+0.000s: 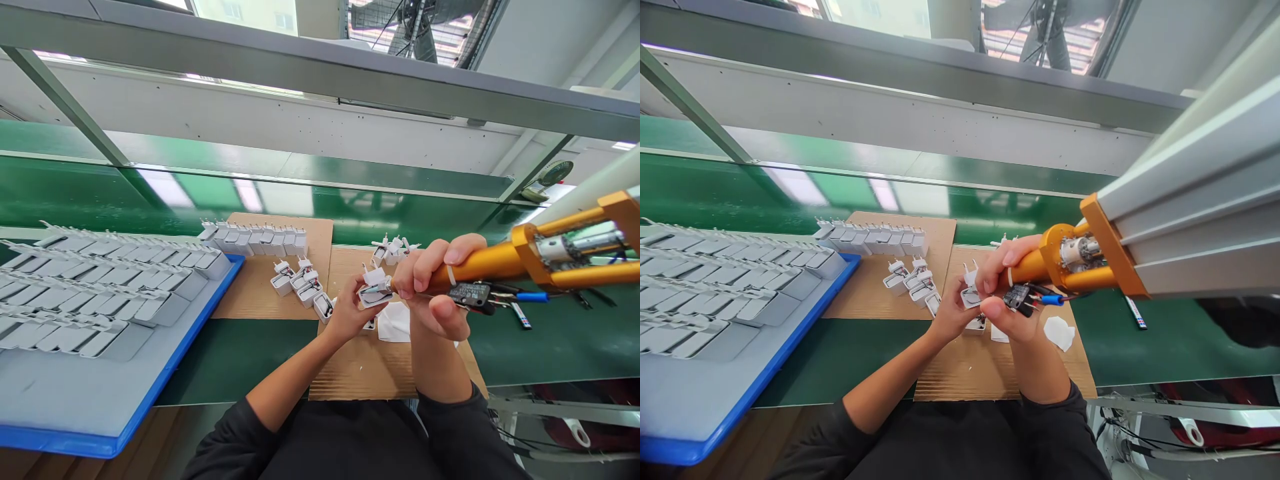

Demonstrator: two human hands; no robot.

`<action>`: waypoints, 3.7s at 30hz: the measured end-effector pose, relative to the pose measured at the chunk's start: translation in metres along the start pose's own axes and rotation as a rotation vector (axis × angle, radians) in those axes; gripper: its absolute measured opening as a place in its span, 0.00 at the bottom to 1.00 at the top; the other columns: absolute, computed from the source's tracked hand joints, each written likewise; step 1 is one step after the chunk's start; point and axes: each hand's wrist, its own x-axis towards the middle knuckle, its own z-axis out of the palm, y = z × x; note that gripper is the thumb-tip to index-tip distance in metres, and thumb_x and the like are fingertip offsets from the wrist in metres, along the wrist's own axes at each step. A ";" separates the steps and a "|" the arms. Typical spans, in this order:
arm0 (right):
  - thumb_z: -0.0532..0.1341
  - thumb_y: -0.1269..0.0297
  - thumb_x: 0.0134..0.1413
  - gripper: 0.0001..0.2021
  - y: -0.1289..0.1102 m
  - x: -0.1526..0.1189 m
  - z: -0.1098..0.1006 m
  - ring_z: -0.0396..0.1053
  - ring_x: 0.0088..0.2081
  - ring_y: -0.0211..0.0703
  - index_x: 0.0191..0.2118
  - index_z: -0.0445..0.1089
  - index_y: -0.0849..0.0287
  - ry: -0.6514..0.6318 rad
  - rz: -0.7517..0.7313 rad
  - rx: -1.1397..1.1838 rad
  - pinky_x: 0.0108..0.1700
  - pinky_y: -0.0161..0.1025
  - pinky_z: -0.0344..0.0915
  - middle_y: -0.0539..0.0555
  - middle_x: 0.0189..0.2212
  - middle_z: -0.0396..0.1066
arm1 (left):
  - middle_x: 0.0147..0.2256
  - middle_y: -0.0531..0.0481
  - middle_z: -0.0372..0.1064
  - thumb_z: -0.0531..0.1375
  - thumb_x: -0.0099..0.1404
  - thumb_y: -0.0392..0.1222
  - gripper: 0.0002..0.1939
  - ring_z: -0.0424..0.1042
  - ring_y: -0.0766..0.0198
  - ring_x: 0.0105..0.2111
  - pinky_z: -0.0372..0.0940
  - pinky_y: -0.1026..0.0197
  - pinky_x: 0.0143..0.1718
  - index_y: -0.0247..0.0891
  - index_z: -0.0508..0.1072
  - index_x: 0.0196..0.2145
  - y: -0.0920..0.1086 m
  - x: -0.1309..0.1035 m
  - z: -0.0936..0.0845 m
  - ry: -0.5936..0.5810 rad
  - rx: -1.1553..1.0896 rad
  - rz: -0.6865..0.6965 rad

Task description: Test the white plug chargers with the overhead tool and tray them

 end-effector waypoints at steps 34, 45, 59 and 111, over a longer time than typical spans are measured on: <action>0.66 0.60 0.48 0.15 -0.003 0.002 -0.002 0.57 0.18 0.32 0.39 0.59 0.51 -0.006 0.007 -0.077 0.17 0.35 0.56 0.43 0.23 0.58 | 0.43 0.45 0.71 0.67 0.52 0.43 0.23 0.72 0.58 0.44 0.67 0.55 0.46 0.38 0.65 0.44 0.007 -0.001 -0.001 -0.009 0.045 -0.012; 0.65 0.60 0.49 0.15 -0.004 0.003 0.000 0.57 0.18 0.32 0.39 0.58 0.51 -0.010 0.001 -0.084 0.17 0.34 0.56 0.43 0.23 0.57 | 0.42 0.46 0.71 0.66 0.53 0.41 0.22 0.72 0.59 0.43 0.67 0.55 0.46 0.38 0.65 0.44 0.006 -0.001 -0.001 -0.011 0.088 0.017; 0.66 0.57 0.45 0.17 -0.004 0.000 -0.003 0.57 0.17 0.34 0.39 0.59 0.50 0.006 0.003 -0.087 0.16 0.35 0.56 0.43 0.22 0.58 | 0.44 0.46 0.71 0.67 0.53 0.43 0.22 0.71 0.59 0.44 0.66 0.55 0.48 0.38 0.66 0.45 0.004 -0.003 -0.002 -0.004 0.083 -0.021; 0.71 0.46 0.36 0.26 0.010 -0.002 -0.106 0.61 0.21 0.37 0.40 0.68 0.53 0.000 0.110 -0.133 0.18 0.35 0.56 0.46 0.23 0.65 | 0.47 0.31 0.69 0.64 0.56 0.51 0.28 0.71 0.43 0.48 0.63 0.55 0.42 0.31 0.64 0.49 -0.037 0.147 0.016 -0.334 1.270 -0.250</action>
